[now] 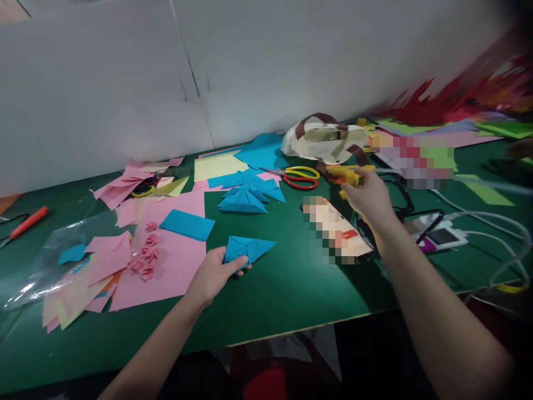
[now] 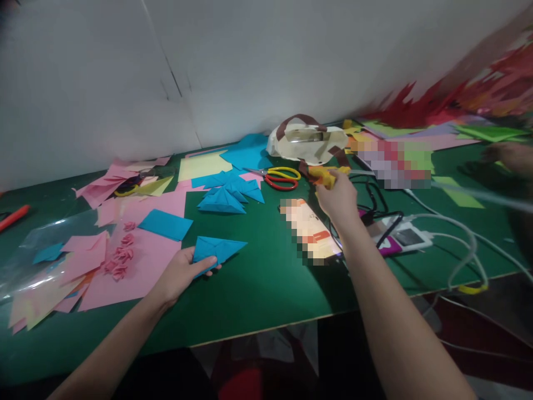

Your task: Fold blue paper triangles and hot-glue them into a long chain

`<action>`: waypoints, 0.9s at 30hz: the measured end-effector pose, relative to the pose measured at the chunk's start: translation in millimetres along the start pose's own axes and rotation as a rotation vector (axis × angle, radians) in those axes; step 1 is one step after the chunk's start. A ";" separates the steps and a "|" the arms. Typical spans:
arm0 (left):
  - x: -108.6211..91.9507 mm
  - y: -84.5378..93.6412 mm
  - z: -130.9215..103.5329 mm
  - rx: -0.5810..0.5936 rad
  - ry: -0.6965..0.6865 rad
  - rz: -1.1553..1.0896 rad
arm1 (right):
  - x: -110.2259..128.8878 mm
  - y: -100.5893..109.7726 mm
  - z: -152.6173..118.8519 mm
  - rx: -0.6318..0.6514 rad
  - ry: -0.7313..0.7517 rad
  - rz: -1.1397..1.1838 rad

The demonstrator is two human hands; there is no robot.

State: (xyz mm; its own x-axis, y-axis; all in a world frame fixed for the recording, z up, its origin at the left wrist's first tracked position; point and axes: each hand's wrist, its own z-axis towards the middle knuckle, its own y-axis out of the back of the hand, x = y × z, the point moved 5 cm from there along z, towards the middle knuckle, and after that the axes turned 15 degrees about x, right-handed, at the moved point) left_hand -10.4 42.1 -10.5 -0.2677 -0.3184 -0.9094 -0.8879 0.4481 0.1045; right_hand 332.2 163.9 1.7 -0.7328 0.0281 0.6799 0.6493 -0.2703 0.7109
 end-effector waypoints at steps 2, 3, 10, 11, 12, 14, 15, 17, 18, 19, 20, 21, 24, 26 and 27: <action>-1.7 0.7 -0.7 -0.001 0.002 0.056 | 13.6 -0.5 -7.6 -0.039 0.023 -0.062; -2.5 1.2 -1.0 -0.003 0.004 0.089 | 23.8 -1.1 -13.7 -0.072 0.048 -0.086; -9.7 2.4 -2.6 -0.040 -0.009 0.300 | 128.4 -57.0 -90.8 0.566 0.631 0.126; -10.7 2.3 -3.0 -0.047 -0.010 0.323 | 135.6 -65.4 -101.8 0.652 0.637 0.154; -11.5 2.1 -3.4 -0.053 -0.012 0.341 | 141.0 -72.4 -111.2 0.710 0.651 0.176; -12.7 2.1 -4.3 -0.065 -0.012 0.381 | 143.3 -85.6 -122.7 0.806 0.614 0.217; -13.1 2.5 -4.6 -0.076 -0.010 0.405 | 141.9 -90.8 -125.3 0.834 0.590 0.235; -12.8 4.0 -4.8 -0.094 0.000 0.415 | 135.3 -98.2 -124.8 0.850 0.510 0.276; -12.2 4.9 -4.5 -0.098 0.007 0.400 | 131.5 -100.4 -123.1 0.846 0.469 0.300; -11.2 5.7 -3.9 -0.097 0.013 0.375 | 127.9 -102.1 -121.3 0.843 0.430 0.325; -10.2 6.3 -3.0 -0.092 0.017 0.344 | 124.9 -103.4 -119.8 0.846 0.398 0.349; -9.4 6.8 -1.9 -0.083 0.018 0.319 | 122.9 -104.6 -119.0 0.859 0.377 0.371; -7.8 7.0 1.4 -0.043 0.011 0.291 | 120.5 -106.9 -119.8 0.925 0.339 0.430; -7.2 6.2 2.3 -0.016 0.001 0.278 | 120.9 -106.6 -121.8 0.962 0.315 0.473; -7.2 5.7 2.1 -0.007 -0.004 0.277 | 121.8 -106.1 -123.2 0.979 0.310 0.496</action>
State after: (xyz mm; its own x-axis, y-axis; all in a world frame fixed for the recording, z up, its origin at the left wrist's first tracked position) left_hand -12.7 48.7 -4.2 -0.4996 -0.1812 -0.8471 -0.7835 0.5117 0.3526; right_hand 149.0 77.3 -13.1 -0.2815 -0.1479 0.9481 0.6618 0.6855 0.3035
